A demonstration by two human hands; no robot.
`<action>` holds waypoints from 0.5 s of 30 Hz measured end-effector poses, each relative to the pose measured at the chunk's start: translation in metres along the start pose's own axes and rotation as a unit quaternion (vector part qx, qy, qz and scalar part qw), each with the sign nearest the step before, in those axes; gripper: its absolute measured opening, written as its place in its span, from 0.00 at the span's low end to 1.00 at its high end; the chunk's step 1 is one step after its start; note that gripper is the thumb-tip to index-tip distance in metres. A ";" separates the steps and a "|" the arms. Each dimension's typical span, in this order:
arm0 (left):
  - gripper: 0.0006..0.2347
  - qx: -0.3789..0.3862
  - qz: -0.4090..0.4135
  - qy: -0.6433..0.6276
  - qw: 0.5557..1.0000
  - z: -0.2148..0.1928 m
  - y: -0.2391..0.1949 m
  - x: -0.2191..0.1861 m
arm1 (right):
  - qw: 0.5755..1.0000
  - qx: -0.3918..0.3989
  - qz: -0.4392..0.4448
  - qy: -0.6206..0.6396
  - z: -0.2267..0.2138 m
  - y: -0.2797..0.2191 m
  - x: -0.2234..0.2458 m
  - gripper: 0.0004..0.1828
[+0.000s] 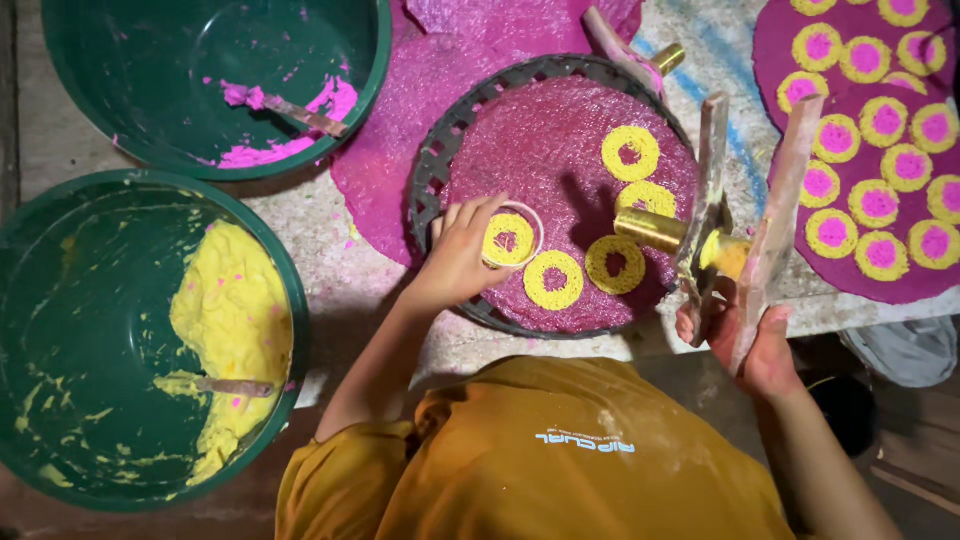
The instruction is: The person uses a manual press to shape yellow and pink dough into circular patterns on a pink mat. They repeatedly load the press with dough from green bowls, press it onto the mat, and arrange the finished pieces.
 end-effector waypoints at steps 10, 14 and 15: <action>0.47 0.125 0.006 0.032 0.992 0.068 0.090 0.016 | 0.998 -0.004 -0.048 -0.047 -0.008 -0.020 0.000 0.60; 0.38 0.116 0.022 0.033 0.992 0.083 0.091 0.027 | 0.997 -0.027 -0.044 -0.048 -0.014 -0.030 -0.004 0.60; 0.35 0.118 0.017 0.042 0.992 0.084 0.091 0.028 | 0.998 -0.026 -0.041 -0.051 -0.016 -0.032 -0.004 0.60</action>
Point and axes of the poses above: each hand's wrist, its own y-axis towards the middle knuckle, its own z-axis out of the palm, x = y × z, the point moved 3 cm from there along y, towards the middle knuckle, and after that the axes turned 11 degrees about z, right-handed, at the moved point
